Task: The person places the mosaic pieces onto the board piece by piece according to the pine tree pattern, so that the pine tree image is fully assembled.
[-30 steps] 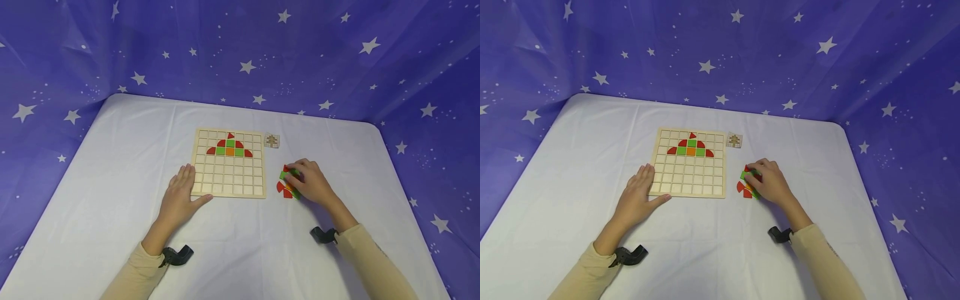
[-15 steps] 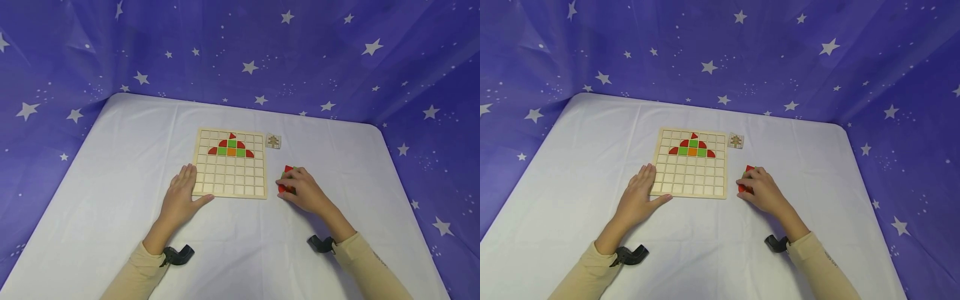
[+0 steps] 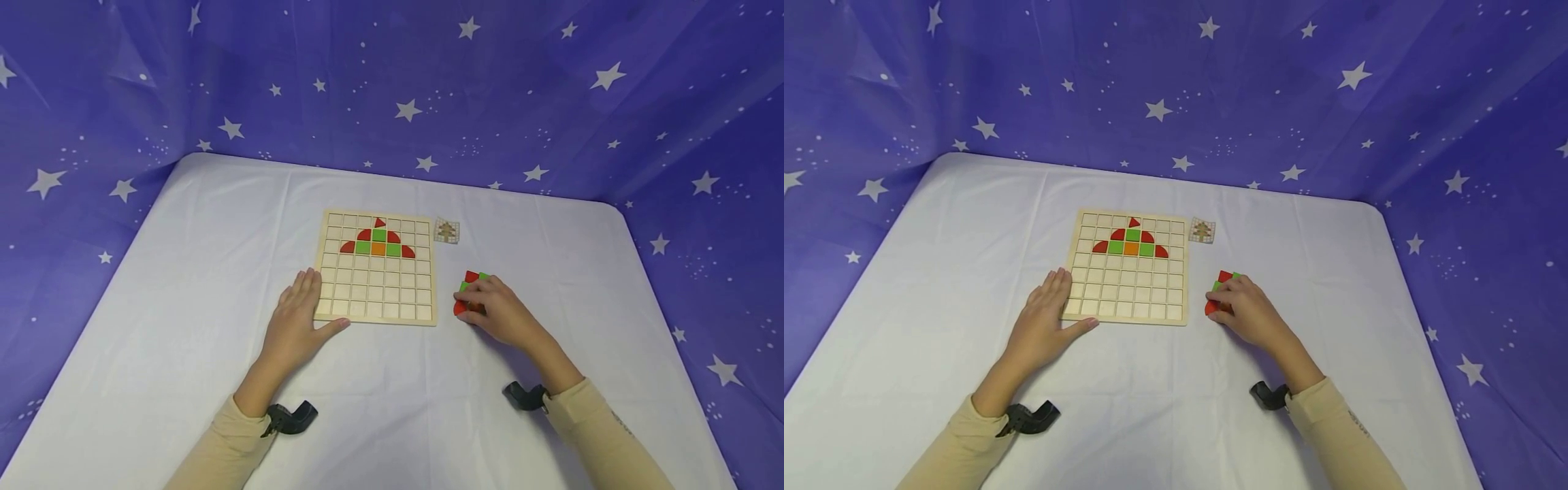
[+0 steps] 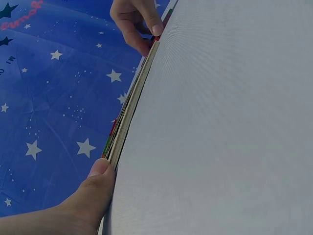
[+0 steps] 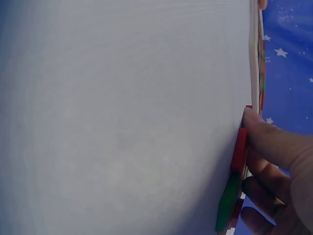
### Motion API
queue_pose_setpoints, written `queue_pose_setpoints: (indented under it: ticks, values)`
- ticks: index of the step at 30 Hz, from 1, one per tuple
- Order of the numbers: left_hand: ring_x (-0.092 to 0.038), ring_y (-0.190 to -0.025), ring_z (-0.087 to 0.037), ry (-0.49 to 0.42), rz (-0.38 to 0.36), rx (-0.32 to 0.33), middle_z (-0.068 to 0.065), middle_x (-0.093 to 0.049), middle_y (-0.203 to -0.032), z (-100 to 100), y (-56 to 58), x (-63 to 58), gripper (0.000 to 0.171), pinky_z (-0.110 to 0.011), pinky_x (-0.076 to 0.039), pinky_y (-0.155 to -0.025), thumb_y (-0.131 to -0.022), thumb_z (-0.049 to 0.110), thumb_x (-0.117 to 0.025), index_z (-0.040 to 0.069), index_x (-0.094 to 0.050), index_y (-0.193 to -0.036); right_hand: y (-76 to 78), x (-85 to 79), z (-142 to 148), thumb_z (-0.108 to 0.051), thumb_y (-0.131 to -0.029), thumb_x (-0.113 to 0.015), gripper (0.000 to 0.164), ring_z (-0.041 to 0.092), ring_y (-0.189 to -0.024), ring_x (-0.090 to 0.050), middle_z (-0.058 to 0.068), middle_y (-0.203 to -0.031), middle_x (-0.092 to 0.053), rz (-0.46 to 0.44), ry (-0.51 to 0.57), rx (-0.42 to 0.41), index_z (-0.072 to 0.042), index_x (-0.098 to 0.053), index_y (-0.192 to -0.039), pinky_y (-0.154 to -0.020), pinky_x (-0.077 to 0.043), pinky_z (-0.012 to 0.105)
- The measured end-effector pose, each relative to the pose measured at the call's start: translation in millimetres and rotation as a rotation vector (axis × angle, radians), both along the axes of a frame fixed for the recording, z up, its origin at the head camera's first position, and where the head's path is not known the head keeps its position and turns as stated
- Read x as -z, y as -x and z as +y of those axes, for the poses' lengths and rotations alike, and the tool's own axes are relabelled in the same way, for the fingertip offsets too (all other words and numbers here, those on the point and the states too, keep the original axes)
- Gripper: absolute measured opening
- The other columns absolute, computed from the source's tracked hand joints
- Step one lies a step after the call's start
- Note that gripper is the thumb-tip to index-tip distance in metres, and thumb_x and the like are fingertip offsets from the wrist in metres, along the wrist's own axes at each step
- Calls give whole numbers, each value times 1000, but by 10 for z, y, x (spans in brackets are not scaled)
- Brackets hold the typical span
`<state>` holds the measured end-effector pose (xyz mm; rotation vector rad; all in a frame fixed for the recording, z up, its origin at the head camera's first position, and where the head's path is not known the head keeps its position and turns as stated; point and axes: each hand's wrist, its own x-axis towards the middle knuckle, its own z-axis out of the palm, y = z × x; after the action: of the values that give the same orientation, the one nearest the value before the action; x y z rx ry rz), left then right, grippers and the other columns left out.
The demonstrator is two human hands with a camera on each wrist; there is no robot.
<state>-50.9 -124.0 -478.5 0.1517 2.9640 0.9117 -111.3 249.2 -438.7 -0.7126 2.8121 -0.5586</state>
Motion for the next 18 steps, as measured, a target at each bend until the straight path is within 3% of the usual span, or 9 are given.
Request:
queue_pose_setpoints:
  ticks: [5, 10, 18]
  values:
    - [-11, -155, -35, -2, 0, 3, -17, -15, -166, 6, 1, -1, 107, -54, -12, -125, -84, 59, -70, -2, -19, -156, -3, 11, -1, -24, -81, -83, 34, 21, -105, -54, 1, -108, -70, 23, 5, 22, -14, -76, -113, -99, -47, 44]
    - [-11, -155, -35, 0, 2, 1, -17, -15, -166, 6, 1, 3, 108, -54, -12, -125, -84, 59, -70, -2, -19, -156, -1, 37, 5, -28, -79, -85, 31, 16, -94, -51, -3, -101, -70, 78, 18, 19, -15, -76, -106, -83, -47, 36]
    - [-11, -155, -35, 0, 3, -1, -17, -15, -166, -1, 0, 15, 108, -54, -12, -125, -84, 60, -70, -2, -19, -156, -3, 80, 26, -30, -79, -85, 29, 16, -98, -52, -3, -106, -69, 96, 58, 19, -18, -73, -102, -87, -48, 37]
